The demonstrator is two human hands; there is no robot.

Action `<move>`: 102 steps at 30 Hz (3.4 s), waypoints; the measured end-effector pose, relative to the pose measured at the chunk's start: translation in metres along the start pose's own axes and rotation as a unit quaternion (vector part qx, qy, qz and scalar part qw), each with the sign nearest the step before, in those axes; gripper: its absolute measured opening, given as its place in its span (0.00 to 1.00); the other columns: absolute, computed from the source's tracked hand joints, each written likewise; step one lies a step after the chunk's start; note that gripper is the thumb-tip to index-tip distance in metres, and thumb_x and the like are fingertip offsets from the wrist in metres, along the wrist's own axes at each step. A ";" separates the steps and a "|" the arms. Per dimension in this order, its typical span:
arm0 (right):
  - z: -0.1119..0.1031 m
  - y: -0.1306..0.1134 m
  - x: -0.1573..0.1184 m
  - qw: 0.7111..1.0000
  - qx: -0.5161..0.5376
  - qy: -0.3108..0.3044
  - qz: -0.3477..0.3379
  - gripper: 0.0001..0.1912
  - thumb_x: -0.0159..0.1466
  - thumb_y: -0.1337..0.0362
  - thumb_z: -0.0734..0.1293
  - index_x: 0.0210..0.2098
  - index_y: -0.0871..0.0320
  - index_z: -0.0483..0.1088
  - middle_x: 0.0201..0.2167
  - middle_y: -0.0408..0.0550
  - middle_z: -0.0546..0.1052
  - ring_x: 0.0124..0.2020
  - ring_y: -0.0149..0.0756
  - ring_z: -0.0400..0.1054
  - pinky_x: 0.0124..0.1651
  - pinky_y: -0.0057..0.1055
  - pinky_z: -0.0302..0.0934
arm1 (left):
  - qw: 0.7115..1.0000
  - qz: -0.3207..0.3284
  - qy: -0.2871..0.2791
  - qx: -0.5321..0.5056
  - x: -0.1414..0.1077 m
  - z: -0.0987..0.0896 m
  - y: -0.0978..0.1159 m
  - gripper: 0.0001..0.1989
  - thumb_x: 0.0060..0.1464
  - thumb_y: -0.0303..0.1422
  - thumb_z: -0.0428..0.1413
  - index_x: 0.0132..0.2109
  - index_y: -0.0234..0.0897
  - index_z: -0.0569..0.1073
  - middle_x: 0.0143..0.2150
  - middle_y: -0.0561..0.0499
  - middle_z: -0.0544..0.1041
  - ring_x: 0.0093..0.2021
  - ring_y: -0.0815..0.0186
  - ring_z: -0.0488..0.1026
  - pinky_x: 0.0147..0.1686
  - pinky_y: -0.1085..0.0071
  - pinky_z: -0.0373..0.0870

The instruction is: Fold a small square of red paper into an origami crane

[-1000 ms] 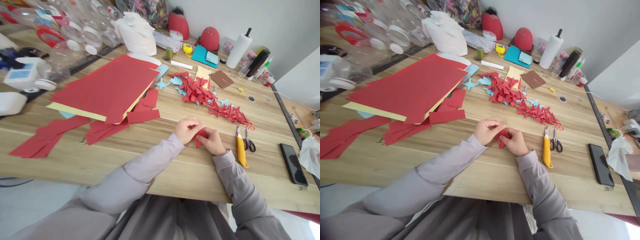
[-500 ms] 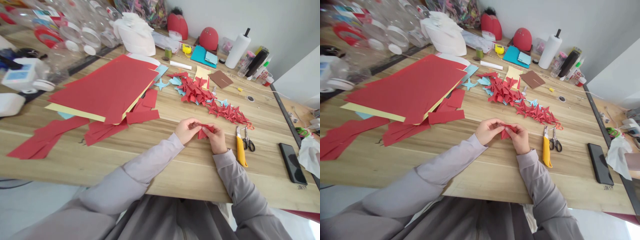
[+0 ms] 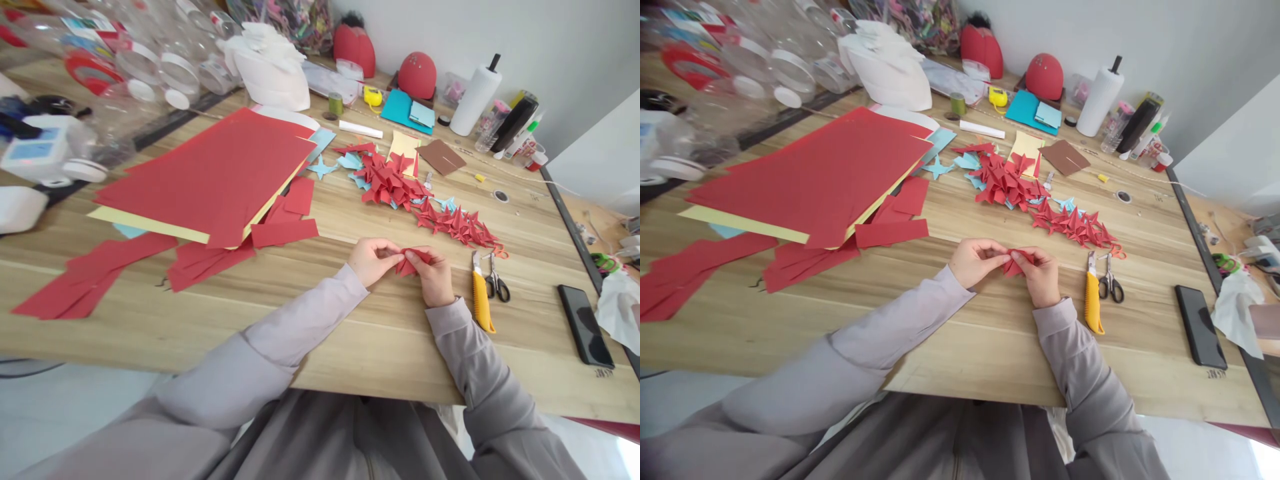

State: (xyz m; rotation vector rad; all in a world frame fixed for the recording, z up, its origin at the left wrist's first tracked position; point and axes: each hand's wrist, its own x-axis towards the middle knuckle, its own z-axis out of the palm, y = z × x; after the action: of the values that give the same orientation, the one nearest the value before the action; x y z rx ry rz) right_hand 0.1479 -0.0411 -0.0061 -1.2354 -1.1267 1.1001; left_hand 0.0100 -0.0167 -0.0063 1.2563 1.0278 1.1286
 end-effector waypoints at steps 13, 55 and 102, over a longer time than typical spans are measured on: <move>0.001 0.001 0.000 0.999 0.028 0.019 0.006 0.10 0.46 0.59 0.73 0.25 0.57 0.74 0.22 0.42 0.75 0.21 0.28 0.63 0.22 0.25 0.58 | 0.999 -0.012 -0.026 -0.031 -0.002 0.002 0.004 0.07 0.32 0.25 0.61 0.24 0.32 0.72 0.21 0.53 0.74 0.24 0.70 0.70 0.28 0.72 0.68; 0.001 0.000 0.001 0.996 0.073 0.047 0.033 0.13 0.48 0.56 0.71 0.27 0.59 0.72 0.18 0.40 0.70 0.18 0.26 0.58 0.20 0.26 0.54 | 0.997 -0.043 -0.056 -0.020 -0.003 0.004 -0.004 0.08 0.34 0.28 0.62 0.27 0.31 0.75 0.22 0.51 0.76 0.23 0.69 0.71 0.26 0.72 0.69; -0.002 -0.001 0.000 0.998 0.013 -0.054 0.023 0.17 0.55 0.49 0.65 0.33 0.57 0.72 0.15 0.40 0.69 0.16 0.26 0.59 0.21 0.25 0.54 | 0.997 0.003 0.076 -0.023 0.004 -0.002 -0.002 0.12 0.36 0.36 0.63 0.29 0.32 0.75 0.25 0.51 0.75 0.26 0.69 0.70 0.30 0.71 0.68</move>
State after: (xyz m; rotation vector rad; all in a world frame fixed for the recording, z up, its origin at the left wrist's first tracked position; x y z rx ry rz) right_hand 0.1496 -0.0409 -0.0055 -1.1985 -1.1678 1.2248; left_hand 0.0085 -0.0123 -0.0082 1.1509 1.1046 1.2600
